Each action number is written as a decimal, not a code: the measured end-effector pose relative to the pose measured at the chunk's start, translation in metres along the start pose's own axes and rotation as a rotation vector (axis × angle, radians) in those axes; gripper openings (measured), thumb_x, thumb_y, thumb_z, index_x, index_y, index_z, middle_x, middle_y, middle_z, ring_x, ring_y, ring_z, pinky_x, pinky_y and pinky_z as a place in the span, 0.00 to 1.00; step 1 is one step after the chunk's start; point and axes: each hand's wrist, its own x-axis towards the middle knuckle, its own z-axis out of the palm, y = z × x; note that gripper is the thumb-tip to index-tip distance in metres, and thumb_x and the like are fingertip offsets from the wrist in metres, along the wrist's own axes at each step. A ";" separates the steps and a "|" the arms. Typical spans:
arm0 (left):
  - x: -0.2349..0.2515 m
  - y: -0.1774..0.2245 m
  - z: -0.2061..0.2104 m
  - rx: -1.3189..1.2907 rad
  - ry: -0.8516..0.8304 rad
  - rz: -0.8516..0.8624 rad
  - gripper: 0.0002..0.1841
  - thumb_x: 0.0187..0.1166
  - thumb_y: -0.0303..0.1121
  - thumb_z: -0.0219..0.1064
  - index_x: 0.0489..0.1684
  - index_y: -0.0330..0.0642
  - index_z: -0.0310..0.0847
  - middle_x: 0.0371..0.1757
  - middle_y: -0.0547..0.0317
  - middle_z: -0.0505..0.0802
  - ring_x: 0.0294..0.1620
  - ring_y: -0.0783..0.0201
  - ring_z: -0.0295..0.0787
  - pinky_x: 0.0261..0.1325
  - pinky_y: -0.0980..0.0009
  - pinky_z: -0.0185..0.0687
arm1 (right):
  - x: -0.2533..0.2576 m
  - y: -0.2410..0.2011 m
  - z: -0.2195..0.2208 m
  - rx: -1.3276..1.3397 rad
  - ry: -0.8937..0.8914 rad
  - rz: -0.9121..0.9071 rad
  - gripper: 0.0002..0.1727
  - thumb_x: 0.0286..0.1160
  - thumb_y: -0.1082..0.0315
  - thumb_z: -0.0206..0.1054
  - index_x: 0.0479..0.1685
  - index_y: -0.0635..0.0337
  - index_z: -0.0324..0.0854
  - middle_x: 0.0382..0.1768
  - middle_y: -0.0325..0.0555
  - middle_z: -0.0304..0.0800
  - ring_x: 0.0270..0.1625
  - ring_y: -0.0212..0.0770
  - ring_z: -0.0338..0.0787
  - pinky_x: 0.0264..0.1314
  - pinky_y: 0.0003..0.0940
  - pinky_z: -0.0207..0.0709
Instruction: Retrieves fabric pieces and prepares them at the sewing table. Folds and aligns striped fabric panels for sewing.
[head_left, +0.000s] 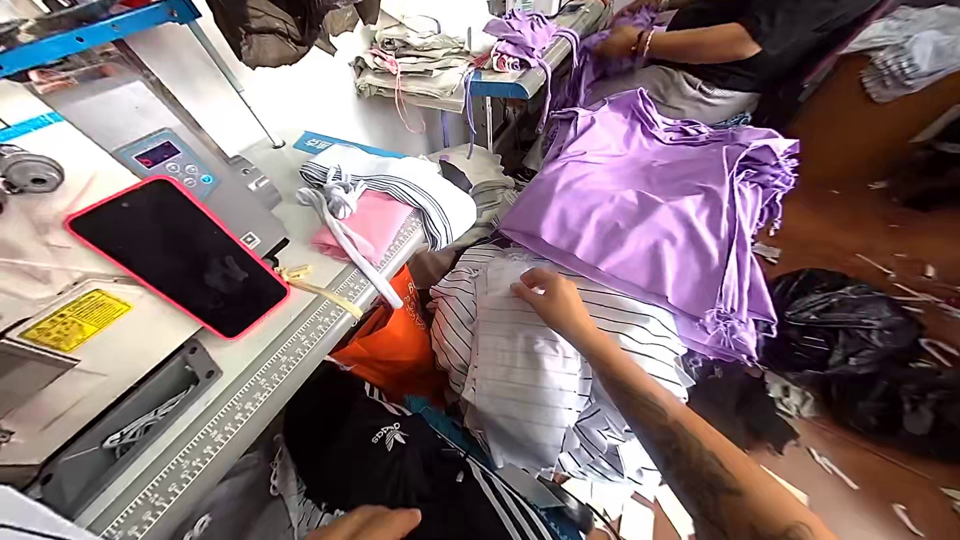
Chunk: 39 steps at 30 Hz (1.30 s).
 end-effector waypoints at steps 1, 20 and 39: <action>0.006 -0.002 0.003 -0.097 0.075 -0.019 0.14 0.86 0.29 0.62 0.59 0.27 0.87 0.50 0.39 0.95 0.47 0.48 0.96 0.55 0.52 0.90 | -0.008 -0.014 -0.003 0.124 0.001 0.001 0.13 0.82 0.63 0.69 0.44 0.67 0.86 0.33 0.52 0.90 0.36 0.46 0.88 0.44 0.50 0.80; 0.040 0.016 0.052 -1.875 0.890 -0.099 0.18 0.81 0.26 0.39 0.39 0.46 0.79 0.33 0.65 0.95 0.37 0.73 0.94 0.44 0.73 0.91 | -0.124 -0.157 0.028 0.433 -0.562 -0.568 0.35 0.75 0.46 0.72 0.72 0.65 0.76 0.60 0.42 0.91 0.62 0.26 0.89 0.66 0.28 0.85; -0.029 0.054 -0.004 -1.444 1.381 -0.048 0.22 0.92 0.31 0.37 0.40 0.45 0.83 0.31 0.70 0.95 0.34 0.78 0.93 0.42 0.78 0.91 | -0.088 -0.137 -0.066 -0.275 -0.624 -0.528 0.21 0.76 0.64 0.73 0.65 0.68 0.86 0.51 0.72 0.92 0.52 0.79 0.90 0.55 0.82 0.74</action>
